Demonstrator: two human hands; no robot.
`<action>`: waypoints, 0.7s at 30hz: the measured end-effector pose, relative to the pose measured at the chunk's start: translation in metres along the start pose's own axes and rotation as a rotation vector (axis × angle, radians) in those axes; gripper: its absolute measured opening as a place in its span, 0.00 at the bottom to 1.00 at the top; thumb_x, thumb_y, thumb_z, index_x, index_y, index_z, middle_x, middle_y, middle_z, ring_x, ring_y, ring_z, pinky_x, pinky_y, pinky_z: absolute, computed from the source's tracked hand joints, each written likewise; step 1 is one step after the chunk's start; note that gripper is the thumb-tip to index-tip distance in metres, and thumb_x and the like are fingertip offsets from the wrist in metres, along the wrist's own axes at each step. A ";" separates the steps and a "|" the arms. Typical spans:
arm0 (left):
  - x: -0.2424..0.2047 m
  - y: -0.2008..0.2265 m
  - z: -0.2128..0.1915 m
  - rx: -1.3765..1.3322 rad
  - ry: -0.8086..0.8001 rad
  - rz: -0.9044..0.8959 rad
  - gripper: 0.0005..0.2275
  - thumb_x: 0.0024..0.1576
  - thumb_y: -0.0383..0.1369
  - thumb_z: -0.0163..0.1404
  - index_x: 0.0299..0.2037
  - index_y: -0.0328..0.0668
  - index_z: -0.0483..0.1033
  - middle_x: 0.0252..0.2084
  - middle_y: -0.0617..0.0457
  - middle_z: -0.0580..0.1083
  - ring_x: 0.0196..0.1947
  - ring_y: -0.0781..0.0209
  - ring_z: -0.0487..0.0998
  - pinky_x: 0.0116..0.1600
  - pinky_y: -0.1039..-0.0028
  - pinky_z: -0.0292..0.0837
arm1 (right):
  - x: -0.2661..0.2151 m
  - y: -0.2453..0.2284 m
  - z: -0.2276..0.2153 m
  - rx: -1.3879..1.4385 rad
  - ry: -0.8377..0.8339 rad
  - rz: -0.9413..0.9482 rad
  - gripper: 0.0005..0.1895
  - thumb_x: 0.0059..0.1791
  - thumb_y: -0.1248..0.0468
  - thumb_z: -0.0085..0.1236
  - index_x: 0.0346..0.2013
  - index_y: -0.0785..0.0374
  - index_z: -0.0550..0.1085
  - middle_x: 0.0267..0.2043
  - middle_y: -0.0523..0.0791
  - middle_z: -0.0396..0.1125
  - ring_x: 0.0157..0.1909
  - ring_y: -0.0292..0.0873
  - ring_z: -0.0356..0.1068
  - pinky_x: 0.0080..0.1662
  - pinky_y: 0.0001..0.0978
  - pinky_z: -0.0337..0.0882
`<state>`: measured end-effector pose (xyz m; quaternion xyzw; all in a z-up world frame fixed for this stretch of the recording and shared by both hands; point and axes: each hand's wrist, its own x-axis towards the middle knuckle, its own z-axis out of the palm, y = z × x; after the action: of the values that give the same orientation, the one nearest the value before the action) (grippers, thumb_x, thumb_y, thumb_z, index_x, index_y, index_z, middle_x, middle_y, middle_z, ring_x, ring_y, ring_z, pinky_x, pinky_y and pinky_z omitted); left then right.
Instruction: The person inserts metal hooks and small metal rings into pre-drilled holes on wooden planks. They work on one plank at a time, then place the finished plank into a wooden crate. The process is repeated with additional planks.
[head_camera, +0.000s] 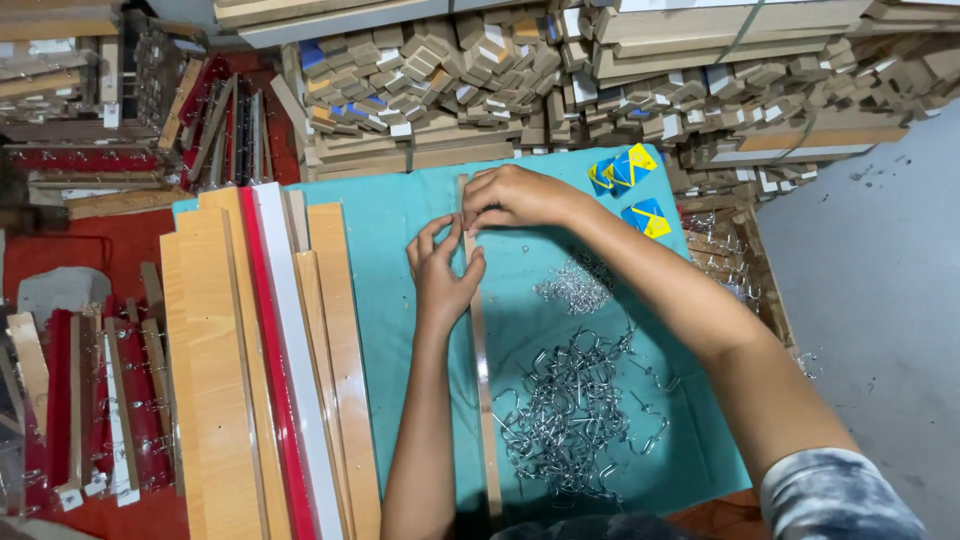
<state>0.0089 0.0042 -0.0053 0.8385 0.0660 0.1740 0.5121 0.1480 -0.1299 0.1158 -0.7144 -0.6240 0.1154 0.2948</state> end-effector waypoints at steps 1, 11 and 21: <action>0.000 0.000 -0.001 -0.005 0.003 -0.006 0.25 0.53 0.36 0.59 0.63 0.43 0.73 0.64 0.52 0.66 0.67 0.42 0.59 0.69 0.54 0.54 | 0.002 0.002 0.006 -0.062 0.031 -0.013 0.04 0.50 0.62 0.65 0.32 0.56 0.79 0.32 0.45 0.73 0.37 0.52 0.73 0.43 0.46 0.71; -0.001 0.001 0.002 0.011 -0.005 -0.042 0.26 0.54 0.38 0.59 0.65 0.48 0.72 0.63 0.57 0.66 0.68 0.48 0.59 0.69 0.58 0.56 | -0.033 0.003 0.083 -0.147 0.478 0.416 0.06 0.49 0.62 0.62 0.32 0.53 0.72 0.24 0.35 0.64 0.31 0.41 0.71 0.39 0.35 0.64; 0.000 0.018 -0.012 -0.077 -0.049 -0.026 0.22 0.60 0.34 0.55 0.64 0.35 0.71 0.64 0.49 0.62 0.68 0.42 0.55 0.68 0.56 0.56 | -0.008 -0.017 0.009 -0.043 0.094 -0.022 0.01 0.53 0.66 0.61 0.38 0.58 0.78 0.34 0.48 0.70 0.41 0.56 0.74 0.46 0.46 0.74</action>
<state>0.0028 0.0060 0.0155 0.8212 0.0574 0.1493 0.5478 0.1283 -0.1344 0.1166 -0.7183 -0.6195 0.0650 0.3099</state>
